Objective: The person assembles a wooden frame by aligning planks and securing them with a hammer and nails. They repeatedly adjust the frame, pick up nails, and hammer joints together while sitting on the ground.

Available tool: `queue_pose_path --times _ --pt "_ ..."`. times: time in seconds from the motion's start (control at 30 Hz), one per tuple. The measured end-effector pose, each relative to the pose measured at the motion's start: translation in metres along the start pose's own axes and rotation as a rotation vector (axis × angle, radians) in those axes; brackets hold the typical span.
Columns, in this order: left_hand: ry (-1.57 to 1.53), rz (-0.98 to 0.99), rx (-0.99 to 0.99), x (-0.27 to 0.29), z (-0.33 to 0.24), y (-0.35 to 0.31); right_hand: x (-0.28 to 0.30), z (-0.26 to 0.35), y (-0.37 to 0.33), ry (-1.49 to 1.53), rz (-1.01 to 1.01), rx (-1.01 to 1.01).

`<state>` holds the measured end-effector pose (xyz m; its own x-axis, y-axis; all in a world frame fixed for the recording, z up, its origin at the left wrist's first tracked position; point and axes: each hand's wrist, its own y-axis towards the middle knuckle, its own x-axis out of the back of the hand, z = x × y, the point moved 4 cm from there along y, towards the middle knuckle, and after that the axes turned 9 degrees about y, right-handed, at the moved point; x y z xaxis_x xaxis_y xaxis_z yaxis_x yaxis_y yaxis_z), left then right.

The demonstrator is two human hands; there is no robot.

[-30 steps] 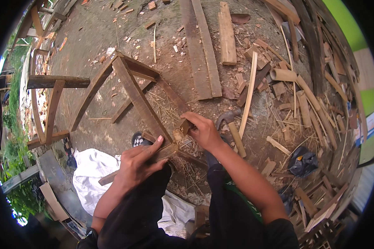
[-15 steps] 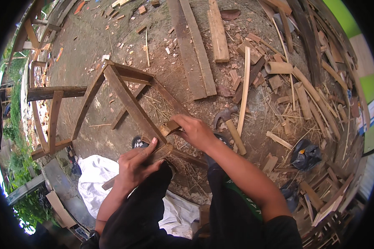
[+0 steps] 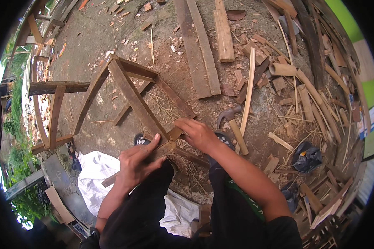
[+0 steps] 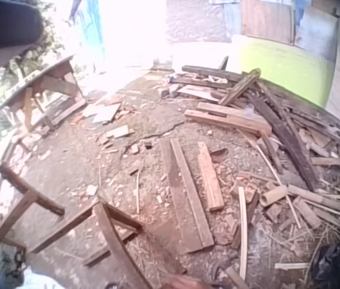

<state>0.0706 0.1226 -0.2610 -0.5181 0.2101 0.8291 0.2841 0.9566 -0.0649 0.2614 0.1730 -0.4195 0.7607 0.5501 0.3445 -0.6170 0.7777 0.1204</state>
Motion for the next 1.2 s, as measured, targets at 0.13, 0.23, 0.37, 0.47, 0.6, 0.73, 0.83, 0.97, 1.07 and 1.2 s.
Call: queue_pose_path --times 0.13,0.23,0.37,0.47,0.6,0.73,0.83,0.97,1.07,1.2 --pt "-0.027 0.005 0.000 -0.003 0.000 0.004 0.002 -0.007 0.001 0.091 -0.057 -0.044" --pt "-0.026 0.026 0.034 -0.003 0.001 0.005 0.004 -0.008 0.002 0.079 -0.041 -0.020" --pt "0.004 0.007 0.046 -0.001 0.001 0.007 0.005 -0.008 -0.001 0.026 -0.025 0.021" --pt "0.004 0.009 0.039 -0.002 0.000 0.011 0.006 -0.007 0.000 0.028 -0.041 0.016" --pt "0.020 0.008 0.026 -0.003 -0.002 0.012 0.010 -0.008 0.003 0.066 -0.050 -0.003" --pt "0.008 0.041 0.035 -0.003 -0.001 0.013 0.012 -0.009 0.003 0.067 -0.046 0.002" --pt "-0.022 -0.014 0.014 -0.005 0.000 0.014 0.013 -0.008 0.005 0.088 -0.026 -0.033" --pt "-0.047 -0.031 0.033 -0.005 -0.003 0.021 0.016 -0.006 0.006 0.121 -0.027 -0.088" --pt "-0.035 0.041 0.055 -0.002 -0.004 0.023 0.019 -0.004 0.006 0.103 -0.025 -0.105" --pt "-0.043 0.057 0.120 -0.004 -0.003 0.015 0.020 0.001 0.007 0.064 -0.012 -0.095"
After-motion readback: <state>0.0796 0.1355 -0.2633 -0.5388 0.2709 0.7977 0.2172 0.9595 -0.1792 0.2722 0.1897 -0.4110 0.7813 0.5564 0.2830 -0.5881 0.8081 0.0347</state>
